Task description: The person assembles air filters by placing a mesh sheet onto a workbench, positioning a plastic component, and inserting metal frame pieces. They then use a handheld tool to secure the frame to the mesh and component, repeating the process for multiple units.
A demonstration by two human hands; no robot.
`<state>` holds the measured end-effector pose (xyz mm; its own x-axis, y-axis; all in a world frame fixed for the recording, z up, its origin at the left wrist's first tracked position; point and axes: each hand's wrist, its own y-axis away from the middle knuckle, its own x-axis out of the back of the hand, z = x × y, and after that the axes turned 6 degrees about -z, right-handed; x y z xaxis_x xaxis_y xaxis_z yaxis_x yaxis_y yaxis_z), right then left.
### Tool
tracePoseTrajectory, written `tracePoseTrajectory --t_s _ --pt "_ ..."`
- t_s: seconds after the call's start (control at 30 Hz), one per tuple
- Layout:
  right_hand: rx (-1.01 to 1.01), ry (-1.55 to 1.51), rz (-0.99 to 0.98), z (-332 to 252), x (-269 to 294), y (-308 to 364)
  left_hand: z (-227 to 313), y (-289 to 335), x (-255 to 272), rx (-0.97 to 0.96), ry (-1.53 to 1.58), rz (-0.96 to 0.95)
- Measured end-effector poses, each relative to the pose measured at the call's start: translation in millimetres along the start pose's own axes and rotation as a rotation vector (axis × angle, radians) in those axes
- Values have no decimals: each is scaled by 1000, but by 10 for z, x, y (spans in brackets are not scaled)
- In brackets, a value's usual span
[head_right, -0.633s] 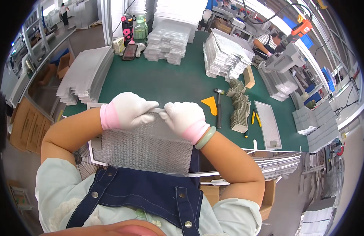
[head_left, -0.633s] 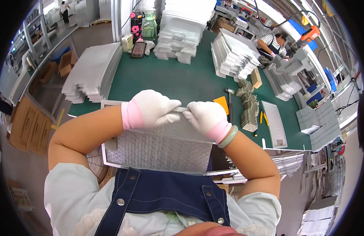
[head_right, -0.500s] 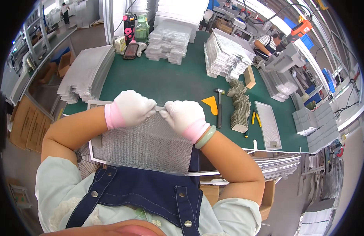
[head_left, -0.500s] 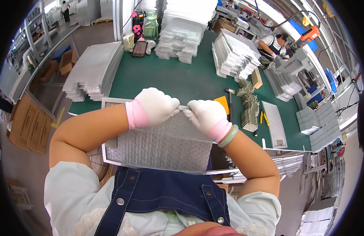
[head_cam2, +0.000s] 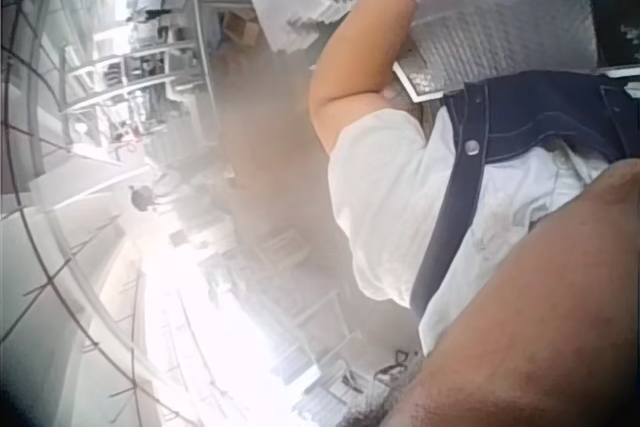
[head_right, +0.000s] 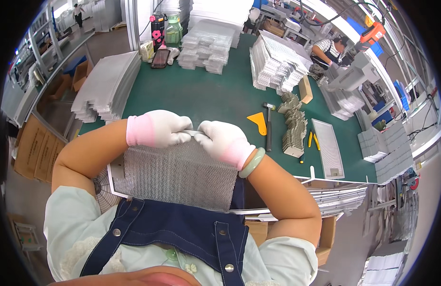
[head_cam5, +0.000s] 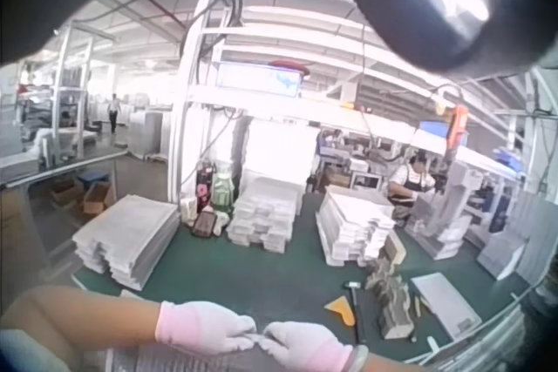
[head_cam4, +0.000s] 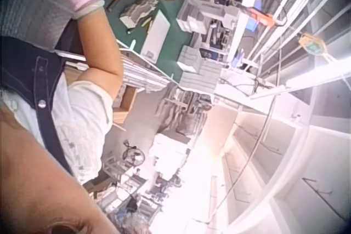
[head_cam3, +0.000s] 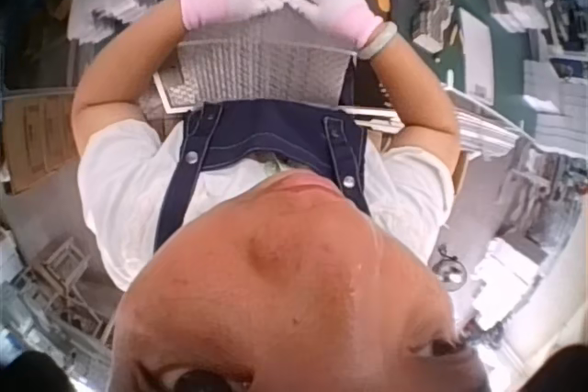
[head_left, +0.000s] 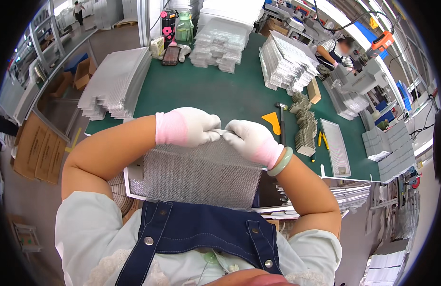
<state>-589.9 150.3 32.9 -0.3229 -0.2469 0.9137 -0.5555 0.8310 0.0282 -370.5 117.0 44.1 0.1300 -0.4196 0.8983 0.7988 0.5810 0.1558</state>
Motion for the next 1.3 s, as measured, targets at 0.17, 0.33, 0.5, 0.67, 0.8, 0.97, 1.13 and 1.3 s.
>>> tracePoseTrajectory --t_s 0.17,0.33,0.5,0.67,0.8,0.97,1.13,1.3 --pt "132 106 120 84 -39 69 54 -21 -105 -75 -192 138" --pt "219 393 264 172 -142 43 -18 -42 -197 -142 -272 255" --pt "169 379 251 266 -82 132 -116 18 -275 -154 -190 295" --pt "198 143 224 359 -49 101 -79 -6 -208 -64 -182 232" --pt "156 114 262 401 -47 88 -3 -203 -164 -28 -246 216" --pt "-113 -412 461 1109 25 19 -151 -477 -317 4 -125 197" --pt "-779 190 28 2386 -519 97 -349 -563 -448 118 18 102" --pt "-1141 224 122 2497 -656 -286 -247 -589 -279 223 75 -28"
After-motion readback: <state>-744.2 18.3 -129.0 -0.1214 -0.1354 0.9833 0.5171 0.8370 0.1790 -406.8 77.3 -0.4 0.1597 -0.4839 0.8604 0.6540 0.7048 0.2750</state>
